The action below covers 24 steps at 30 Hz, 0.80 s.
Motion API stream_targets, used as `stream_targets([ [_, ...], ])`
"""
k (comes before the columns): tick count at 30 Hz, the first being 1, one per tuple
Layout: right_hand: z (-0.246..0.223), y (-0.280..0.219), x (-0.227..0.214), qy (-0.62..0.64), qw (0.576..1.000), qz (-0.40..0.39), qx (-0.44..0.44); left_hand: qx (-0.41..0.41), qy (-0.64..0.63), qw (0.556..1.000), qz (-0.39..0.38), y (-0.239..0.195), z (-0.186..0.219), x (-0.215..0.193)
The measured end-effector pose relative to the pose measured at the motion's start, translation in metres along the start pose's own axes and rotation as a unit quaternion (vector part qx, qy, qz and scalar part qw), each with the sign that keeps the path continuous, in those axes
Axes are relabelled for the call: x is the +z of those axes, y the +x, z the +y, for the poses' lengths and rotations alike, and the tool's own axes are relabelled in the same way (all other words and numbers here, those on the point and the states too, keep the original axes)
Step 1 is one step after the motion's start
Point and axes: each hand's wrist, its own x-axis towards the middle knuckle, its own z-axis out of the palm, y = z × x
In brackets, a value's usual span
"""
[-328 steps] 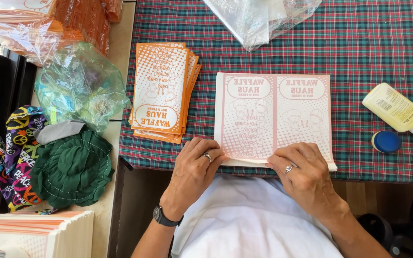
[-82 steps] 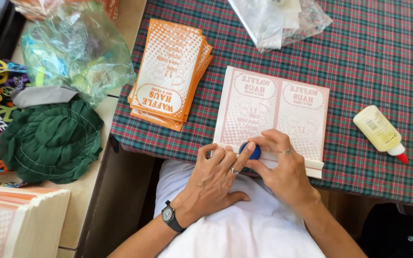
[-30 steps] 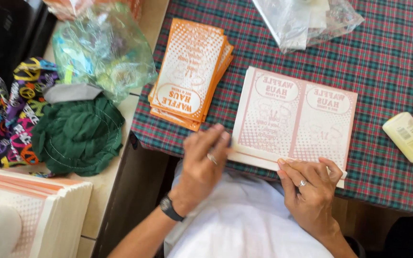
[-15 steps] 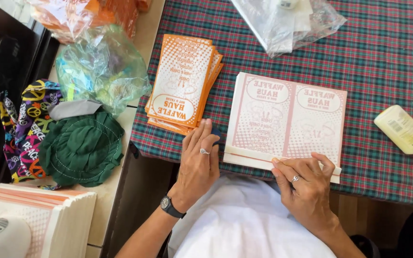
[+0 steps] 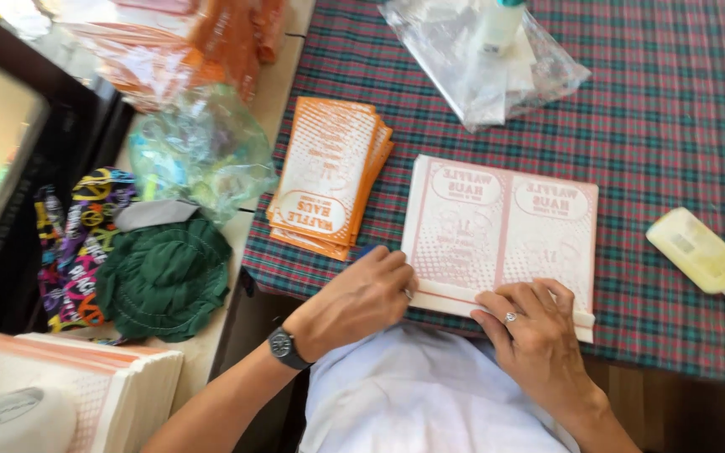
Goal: Folding and gluing printed paper sheets to assemble paper bags for a food service business.
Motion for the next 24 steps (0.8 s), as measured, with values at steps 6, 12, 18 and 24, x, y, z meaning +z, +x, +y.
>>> stream_targets([
  [6, -0.007, 0.015, 0.007, -0.033, 0.999, 0.009, -0.028, 0.056, 0.067, 0.995, 0.040, 0.003, 0.001, 0.007],
  [12, -0.020, 0.026, 0.006, 0.009, 0.996, 0.051, -0.074, 0.050, 0.028, 0.992, 0.110, 0.009, 0.012, -0.007],
  [18, -0.008, 0.025, -0.015, 0.047, 0.993, 0.081, -0.078, -0.028, -0.096, 0.985, 0.140, 0.013, 0.016, -0.020],
  [24, 0.028, 0.019, -0.026, 0.139, 0.975, 0.092, -0.148, -0.026, -0.112, 0.976, 0.185, 0.006, 0.004, -0.009],
])
